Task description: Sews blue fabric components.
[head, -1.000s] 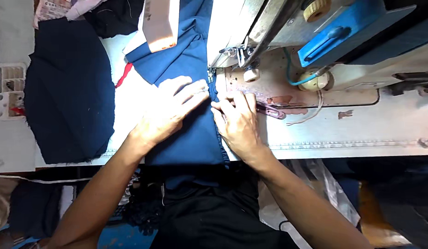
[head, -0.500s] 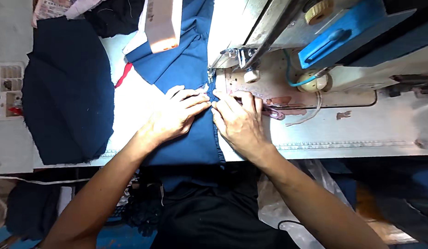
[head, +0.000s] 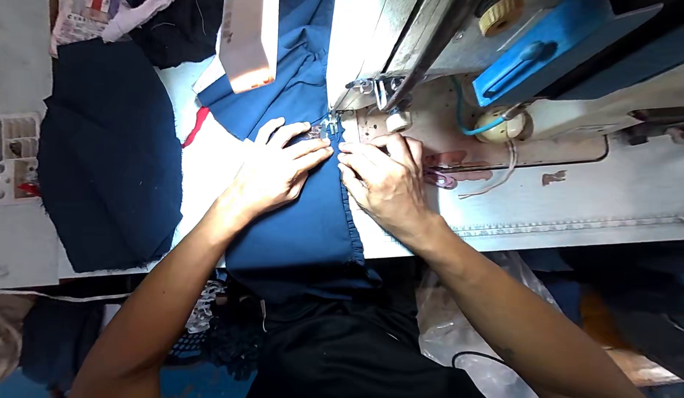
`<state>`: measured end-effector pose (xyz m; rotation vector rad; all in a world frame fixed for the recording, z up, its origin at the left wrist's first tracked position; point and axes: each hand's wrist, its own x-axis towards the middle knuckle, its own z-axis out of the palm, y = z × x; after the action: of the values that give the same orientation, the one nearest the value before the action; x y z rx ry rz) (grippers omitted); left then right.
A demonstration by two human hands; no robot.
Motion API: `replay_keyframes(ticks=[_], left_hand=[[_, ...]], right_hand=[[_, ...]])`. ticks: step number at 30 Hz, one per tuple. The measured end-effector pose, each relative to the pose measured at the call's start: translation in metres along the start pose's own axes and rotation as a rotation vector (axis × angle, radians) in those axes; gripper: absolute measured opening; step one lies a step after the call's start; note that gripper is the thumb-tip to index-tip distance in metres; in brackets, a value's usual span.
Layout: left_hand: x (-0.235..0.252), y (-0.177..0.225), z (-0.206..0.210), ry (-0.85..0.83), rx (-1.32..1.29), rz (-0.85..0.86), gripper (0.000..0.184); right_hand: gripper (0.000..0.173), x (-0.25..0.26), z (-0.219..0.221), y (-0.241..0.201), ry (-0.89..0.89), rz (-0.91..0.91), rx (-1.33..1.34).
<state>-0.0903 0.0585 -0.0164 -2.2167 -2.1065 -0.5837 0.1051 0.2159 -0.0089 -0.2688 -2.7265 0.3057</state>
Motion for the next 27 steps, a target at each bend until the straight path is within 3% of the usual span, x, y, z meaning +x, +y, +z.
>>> replay_keyframes(ticks=[11,15,27], left_hand=[[0.003,-0.005,-0.002,-0.036,0.013,-0.013,0.044],[0.007,-0.012,-0.001,-0.038,0.044,-0.014,0.046],[0.016,-0.030,-0.002,-0.043,0.033,0.017,0.046]], right_hand=[[0.028,0.003,-0.004,-0.006,-0.075,0.006,-0.112],[0.031,0.011,0.006,-0.004,-0.027,0.049,-0.145],[0.031,0.018,0.009,-0.001,-0.007,0.093,-0.065]])
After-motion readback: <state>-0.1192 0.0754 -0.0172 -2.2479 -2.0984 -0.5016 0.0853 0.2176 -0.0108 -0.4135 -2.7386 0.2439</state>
